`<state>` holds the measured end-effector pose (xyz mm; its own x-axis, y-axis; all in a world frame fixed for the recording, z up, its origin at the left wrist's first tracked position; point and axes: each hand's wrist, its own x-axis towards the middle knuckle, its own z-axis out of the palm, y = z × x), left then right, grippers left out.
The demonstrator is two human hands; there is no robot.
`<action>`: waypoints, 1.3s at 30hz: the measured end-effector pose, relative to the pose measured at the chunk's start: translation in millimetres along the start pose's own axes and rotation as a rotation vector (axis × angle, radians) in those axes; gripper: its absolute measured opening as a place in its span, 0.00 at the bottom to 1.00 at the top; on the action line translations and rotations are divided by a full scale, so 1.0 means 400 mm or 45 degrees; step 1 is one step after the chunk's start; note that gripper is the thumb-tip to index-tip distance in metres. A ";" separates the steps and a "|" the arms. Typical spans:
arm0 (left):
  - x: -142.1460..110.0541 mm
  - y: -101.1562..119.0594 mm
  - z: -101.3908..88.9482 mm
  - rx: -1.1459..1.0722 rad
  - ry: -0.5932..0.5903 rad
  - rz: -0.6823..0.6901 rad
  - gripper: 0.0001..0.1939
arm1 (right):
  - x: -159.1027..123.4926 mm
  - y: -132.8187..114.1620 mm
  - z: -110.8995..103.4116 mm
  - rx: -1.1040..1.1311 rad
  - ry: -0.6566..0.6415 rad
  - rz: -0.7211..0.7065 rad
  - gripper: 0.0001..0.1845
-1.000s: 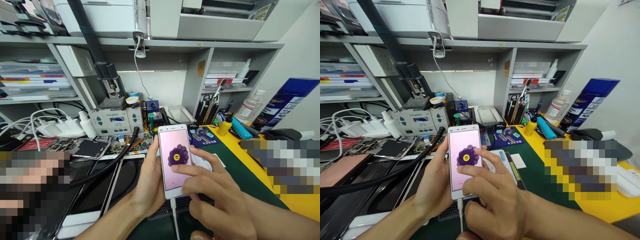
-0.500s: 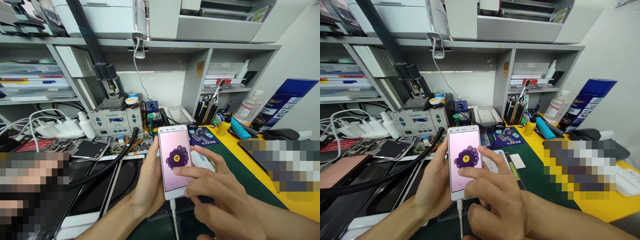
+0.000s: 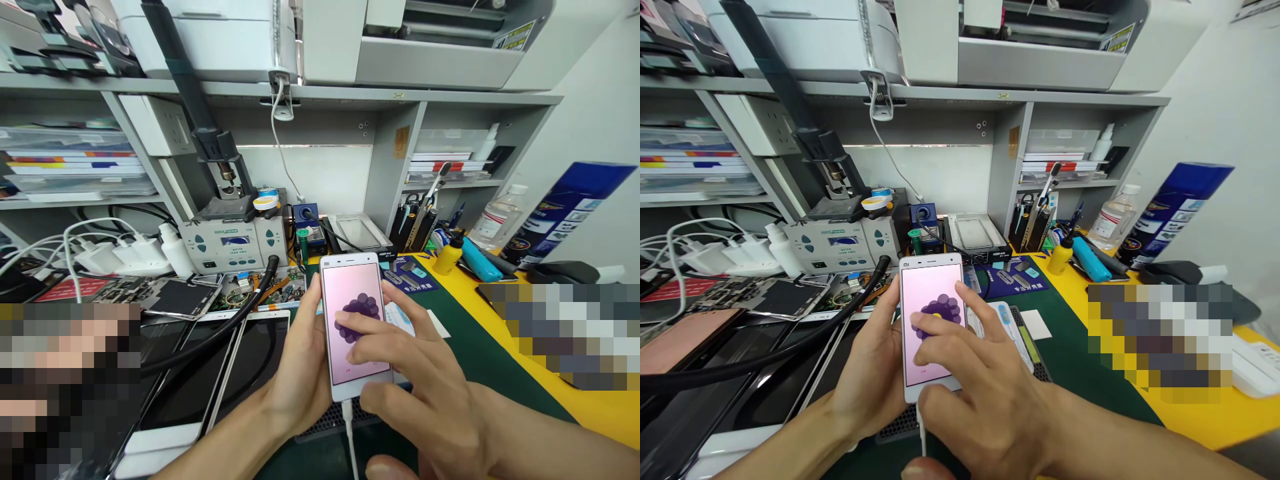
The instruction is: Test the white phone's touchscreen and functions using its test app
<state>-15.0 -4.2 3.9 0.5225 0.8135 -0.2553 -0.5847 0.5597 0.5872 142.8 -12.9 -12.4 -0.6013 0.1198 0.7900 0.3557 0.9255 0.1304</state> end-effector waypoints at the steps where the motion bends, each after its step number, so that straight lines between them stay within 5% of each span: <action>1: 0.000 0.000 -0.002 0.004 -0.013 0.002 0.37 | 0.000 -0.003 -0.001 0.003 0.028 0.008 0.15; 9: 0.005 -0.001 -0.009 -0.001 -0.125 -0.001 0.36 | 0.003 -0.039 -0.015 0.004 0.238 0.301 0.08; 11: 0.005 0.000 -0.005 0.014 -0.082 -0.009 0.37 | 0.001 -0.034 -0.017 0.005 0.114 0.239 0.06; 24: 0.001 0.000 -0.005 0.030 -0.047 0.000 0.37 | -0.004 -0.007 -0.009 -0.036 0.025 0.046 0.08; 31: 0.001 0.001 -0.003 0.049 -0.031 -0.013 0.38 | 0.005 -0.039 -0.011 0.019 0.203 0.391 0.05; 39: -0.002 0.001 -0.003 0.056 -0.002 -0.002 0.38 | 0.007 -0.037 -0.019 -0.024 0.109 0.306 0.03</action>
<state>-16.2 -4.5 3.4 0.5242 0.8124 -0.2552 -0.5561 0.5536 0.6199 141.3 -28.8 -7.6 -0.4352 0.3036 0.8476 0.4950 0.8671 -0.0565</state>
